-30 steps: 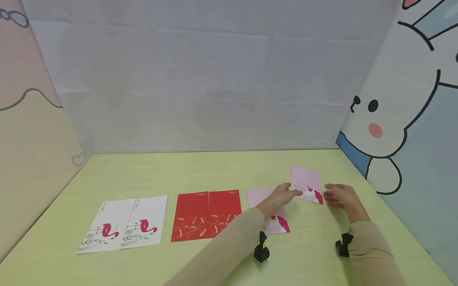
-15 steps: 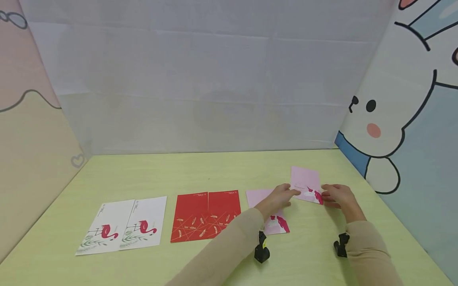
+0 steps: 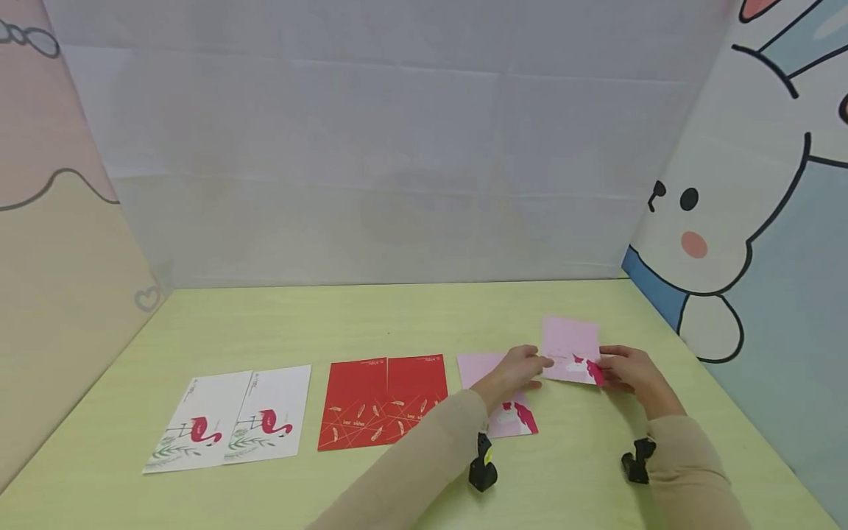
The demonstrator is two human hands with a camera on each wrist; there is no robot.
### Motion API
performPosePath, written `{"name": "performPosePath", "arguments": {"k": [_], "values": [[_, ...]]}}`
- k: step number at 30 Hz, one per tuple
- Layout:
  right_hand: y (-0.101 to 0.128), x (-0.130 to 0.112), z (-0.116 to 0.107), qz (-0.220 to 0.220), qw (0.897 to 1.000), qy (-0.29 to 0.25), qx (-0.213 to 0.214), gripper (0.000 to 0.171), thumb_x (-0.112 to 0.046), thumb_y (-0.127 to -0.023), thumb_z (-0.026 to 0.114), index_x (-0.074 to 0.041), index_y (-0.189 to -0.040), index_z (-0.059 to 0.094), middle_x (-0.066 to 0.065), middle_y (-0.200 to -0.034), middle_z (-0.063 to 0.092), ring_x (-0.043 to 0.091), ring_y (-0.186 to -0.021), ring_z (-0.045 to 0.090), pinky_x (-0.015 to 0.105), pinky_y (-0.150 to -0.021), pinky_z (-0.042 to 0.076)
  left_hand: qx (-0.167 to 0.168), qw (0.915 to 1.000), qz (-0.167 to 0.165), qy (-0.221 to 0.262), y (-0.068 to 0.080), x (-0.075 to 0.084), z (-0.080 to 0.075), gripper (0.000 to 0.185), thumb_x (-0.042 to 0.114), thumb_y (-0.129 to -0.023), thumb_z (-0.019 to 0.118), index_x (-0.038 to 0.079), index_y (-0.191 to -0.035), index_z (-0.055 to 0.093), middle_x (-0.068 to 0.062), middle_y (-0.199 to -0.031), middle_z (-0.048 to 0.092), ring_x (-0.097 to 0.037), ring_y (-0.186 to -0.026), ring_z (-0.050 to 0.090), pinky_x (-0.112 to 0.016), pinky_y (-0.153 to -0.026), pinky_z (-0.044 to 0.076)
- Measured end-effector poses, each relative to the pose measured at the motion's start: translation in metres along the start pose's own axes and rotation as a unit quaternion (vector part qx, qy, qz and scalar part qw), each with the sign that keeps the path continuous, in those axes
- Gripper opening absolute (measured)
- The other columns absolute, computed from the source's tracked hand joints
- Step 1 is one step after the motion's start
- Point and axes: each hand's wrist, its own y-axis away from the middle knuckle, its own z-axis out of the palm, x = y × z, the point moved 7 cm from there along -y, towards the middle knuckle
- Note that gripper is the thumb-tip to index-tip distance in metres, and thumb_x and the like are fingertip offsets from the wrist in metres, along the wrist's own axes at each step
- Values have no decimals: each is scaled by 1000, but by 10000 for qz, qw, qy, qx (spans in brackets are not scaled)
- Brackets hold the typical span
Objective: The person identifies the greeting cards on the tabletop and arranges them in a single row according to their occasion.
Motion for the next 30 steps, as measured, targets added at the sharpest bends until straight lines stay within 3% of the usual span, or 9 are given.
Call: {"name": "performPosePath", "arguments": {"k": [4, 9, 11, 14, 17, 21, 26, 30], "values": [[3, -1, 1, -86, 9997, -99, -224, 61, -16, -87, 52, 14, -131, 21, -2, -80, 51, 10, -70, 50, 24, -63, 47, 22, 10000, 46, -54, 2, 1, -1, 47, 14, -81, 63, -2, -123, 47, -8, -95, 58, -18, -71, 56, -32, -67, 48], [5, 1, 0, -187, 9992, -127, -328, 63, -18, -88, 52, 11, -132, 19, 0, -87, 49, 11, -75, 49, 25, -66, 48, 40, 9997, 218, 91, 5, 2, -2, 37, 5, -80, 62, -8, -113, 51, -8, -82, 58, -20, -71, 58, -33, -65, 50], [5, 2, -1, -229, 9991, -105, -350, 63, -20, -88, 52, 11, -132, 20, 0, -89, 49, 11, -75, 50, 25, -67, 48, 145, 9992, 340, -154, 6, 3, -4, 33, 2, -78, 62, -8, -109, 54, -7, -76, 59, -17, -65, 58, -29, -61, 50], [5, 2, -2, -318, 9988, -76, -374, 62, -21, -88, 52, 10, -132, 22, 0, -88, 50, 11, -76, 51, 26, -68, 48, 402, 9946, 595, -753, 9, 5, -6, 17, -1, -74, 64, -11, -86, 57, -4, -58, 57, -12, -51, 53, -21, -48, 42], [6, 1, -2, -388, 9985, -45, -388, 61, -22, -88, 52, 10, -132, 23, 1, -91, 50, 12, -77, 51, 26, -69, 48, 643, 9887, 813, -1080, 13, 8, -7, 19, -3, -70, 65, -7, -89, 60, 0, -53, 54, -9, -44, 50, -18, -42, 34], [8, 0, -2, -484, 9979, 23, -430, 61, -25, -89, 51, 9, -132, 23, 5, -98, 49, 13, -80, 51, 27, -70, 48, 798, 9887, 898, -899, 17, 10, -9, 32, -4, -71, 64, 1, -102, 60, 2, -57, 54, -10, -45, 53, -18, -42, 36], [12, -5, 2, -776, 9955, -12, -549, 61, -26, -90, 50, 10, -132, 23, 2, -97, 50, 12, -81, 52, 27, -71, 48, 910, 9897, 979, -520, 21, 9, -14, 26, -3, -73, 66, 4, -97, 60, 4, -58, 54, -11, -45, 56, -19, -41, 39], [15, -9, 6, -909, 9942, 70, -571, 63, -28, -90, 50, 11, -132, 22, 6, -103, 48, 13, -83, 51, 27, -72, 47, 904, 9908, 980, -234, 23, 8, -18, 34, -4, -72, 67, 6, -103, 58, 2, -58, 53, -12, -44, 55, -22, -42, 43]]}}
